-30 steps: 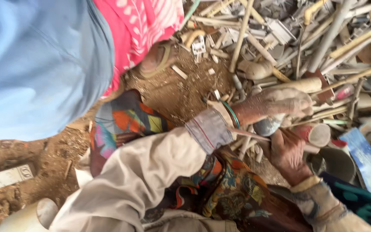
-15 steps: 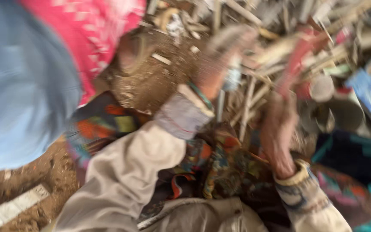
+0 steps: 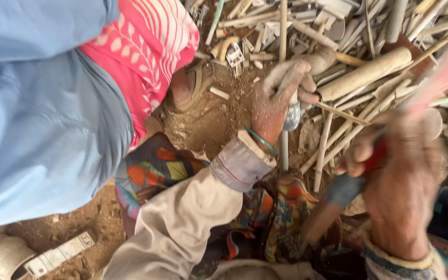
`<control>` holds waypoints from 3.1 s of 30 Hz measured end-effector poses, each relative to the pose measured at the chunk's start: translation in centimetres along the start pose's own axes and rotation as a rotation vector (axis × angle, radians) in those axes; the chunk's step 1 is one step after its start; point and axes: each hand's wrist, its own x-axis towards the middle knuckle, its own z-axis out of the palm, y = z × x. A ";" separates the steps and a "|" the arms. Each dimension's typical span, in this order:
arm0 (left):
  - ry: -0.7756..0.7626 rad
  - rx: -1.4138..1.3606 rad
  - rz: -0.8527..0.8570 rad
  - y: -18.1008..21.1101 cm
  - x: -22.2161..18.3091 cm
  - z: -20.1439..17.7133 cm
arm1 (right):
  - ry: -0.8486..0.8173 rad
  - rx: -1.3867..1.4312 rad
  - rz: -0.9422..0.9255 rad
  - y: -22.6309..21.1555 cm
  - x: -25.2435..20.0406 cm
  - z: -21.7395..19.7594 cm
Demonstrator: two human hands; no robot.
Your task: The person uses a hacksaw blade and their hands to clean and smooth the ends of several PVC pipes and joint fittings while sitting on the ground.
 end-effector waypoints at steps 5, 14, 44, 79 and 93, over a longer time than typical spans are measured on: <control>0.023 -0.066 -0.022 -0.7 0.3 -0.4 | -0.148 0.235 0.516 6.7 2.7 -6.5; -0.032 -0.081 0.180 -1.7 1.4 -1.3 | -0.046 0.380 0.701 9.8 -2.8 -3.0; 0.026 0.166 0.435 -2.6 0.4 -4.8 | 0.069 0.044 0.420 9.3 -6.4 7.6; 0.065 -0.024 0.311 -2.3 -1.3 -2.5 | -0.071 0.332 0.378 11.6 -5.0 6.2; 0.261 0.160 0.373 -5.1 -0.3 -6.1 | -0.078 -0.689 -0.018 12.8 -6.5 6.2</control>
